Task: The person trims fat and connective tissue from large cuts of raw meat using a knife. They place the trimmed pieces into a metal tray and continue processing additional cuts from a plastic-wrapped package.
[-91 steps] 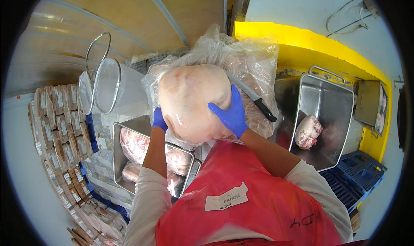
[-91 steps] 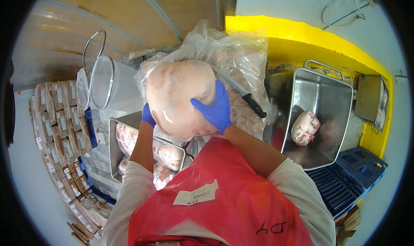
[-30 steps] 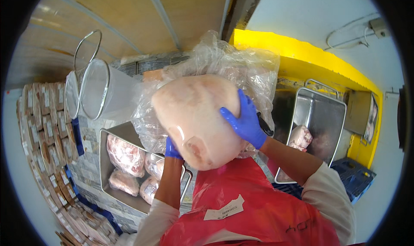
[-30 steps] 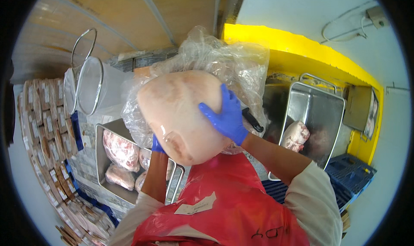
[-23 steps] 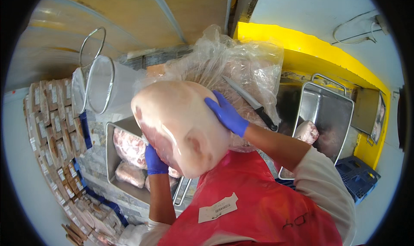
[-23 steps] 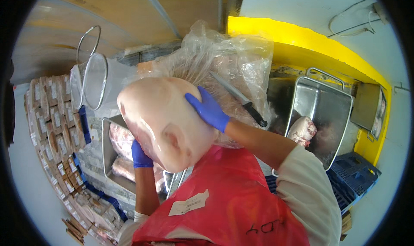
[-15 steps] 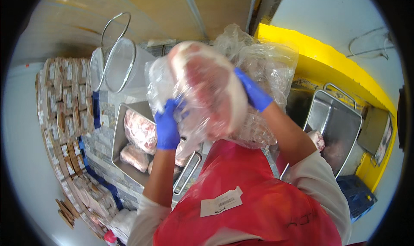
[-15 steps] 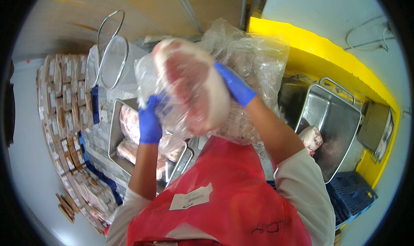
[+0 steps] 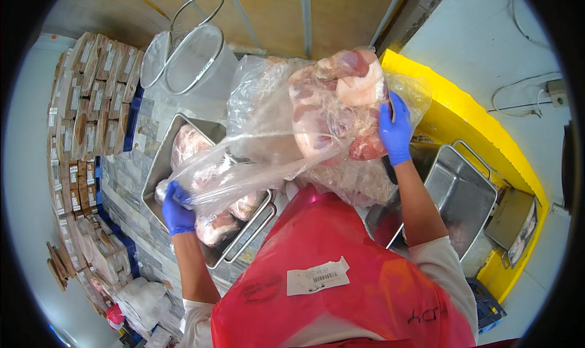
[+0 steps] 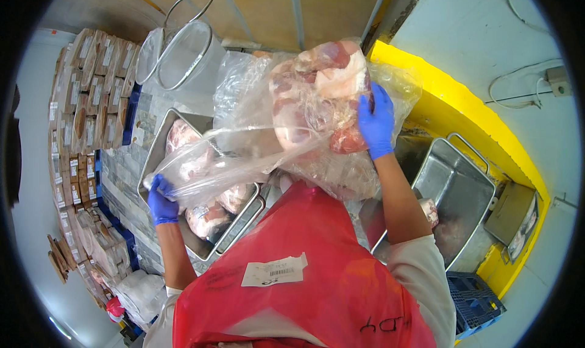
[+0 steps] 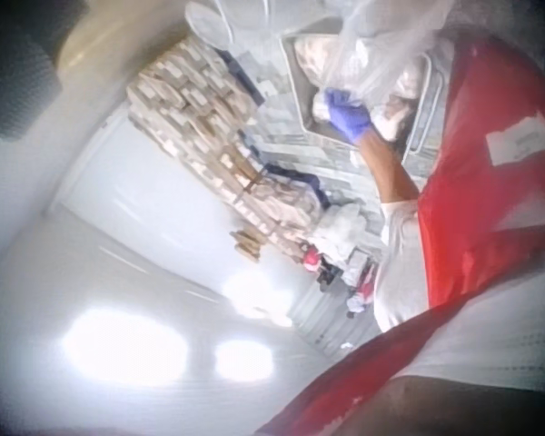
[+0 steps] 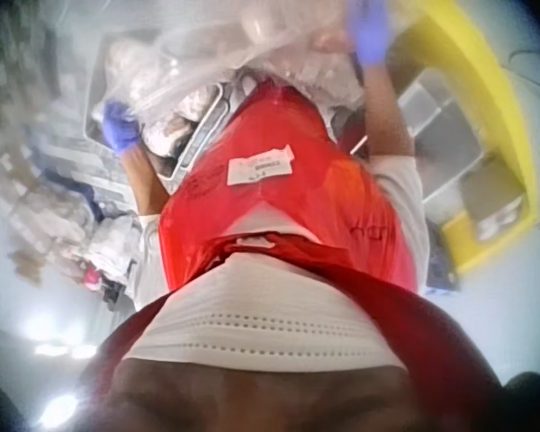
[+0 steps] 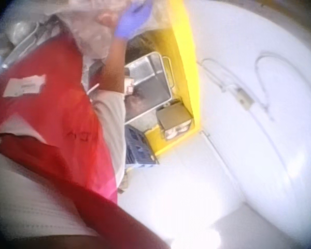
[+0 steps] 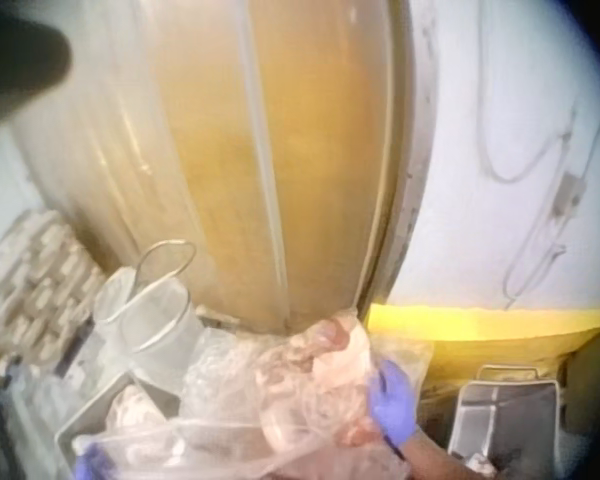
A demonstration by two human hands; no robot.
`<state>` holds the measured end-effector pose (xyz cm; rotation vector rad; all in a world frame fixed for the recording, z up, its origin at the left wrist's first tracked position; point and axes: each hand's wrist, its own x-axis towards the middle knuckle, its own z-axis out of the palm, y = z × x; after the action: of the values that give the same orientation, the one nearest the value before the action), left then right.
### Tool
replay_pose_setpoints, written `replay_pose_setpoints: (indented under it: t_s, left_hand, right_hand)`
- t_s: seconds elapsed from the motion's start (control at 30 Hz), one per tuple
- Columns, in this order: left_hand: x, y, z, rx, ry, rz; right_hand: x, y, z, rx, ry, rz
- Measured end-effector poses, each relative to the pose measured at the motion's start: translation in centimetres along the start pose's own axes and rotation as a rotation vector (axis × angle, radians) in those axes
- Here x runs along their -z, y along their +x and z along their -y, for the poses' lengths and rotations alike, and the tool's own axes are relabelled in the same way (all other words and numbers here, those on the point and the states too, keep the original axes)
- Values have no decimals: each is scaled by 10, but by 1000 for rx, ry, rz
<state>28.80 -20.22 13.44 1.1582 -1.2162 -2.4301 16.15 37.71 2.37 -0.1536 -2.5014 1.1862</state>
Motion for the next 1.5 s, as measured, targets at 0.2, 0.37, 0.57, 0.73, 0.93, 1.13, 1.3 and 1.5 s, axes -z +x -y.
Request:
replay_pose_setpoints:
  t_s: [0.2, 0.37, 0.57, 0.73, 0.93, 1.13, 1.3, 1.5]
  left_hand:
    - [33, -20, -17, -84, 61, -79]
    - [44, -17, 4, -136, 108, -200]
    - [16, 25, 55, -515, 846, -34]
    - [-82, 13, 123, -667, 1180, 371]
    - [-184, -20, 188, -944, 1465, 1013]
    - [-202, -15, 212, -1144, 1545, 1228]
    - [-208, -3, 203, -1358, 1591, 1189]
    - [-197, -29, 182, -1433, 1373, 1092]
  right_hand:
    - [-54, -69, 125, 457, -323, 333]
    - [-40, -115, 114, 603, -210, 422]
    - [-24, -125, 127, 579, -381, 553]
    - [18, -169, 127, 401, -386, 684]
    - [36, -187, 154, 271, -274, 574]
    - [42, -178, 159, 190, -252, 608]
    - [36, -153, 162, 336, -76, 395]
    - [6, -113, 124, 189, -278, 135]
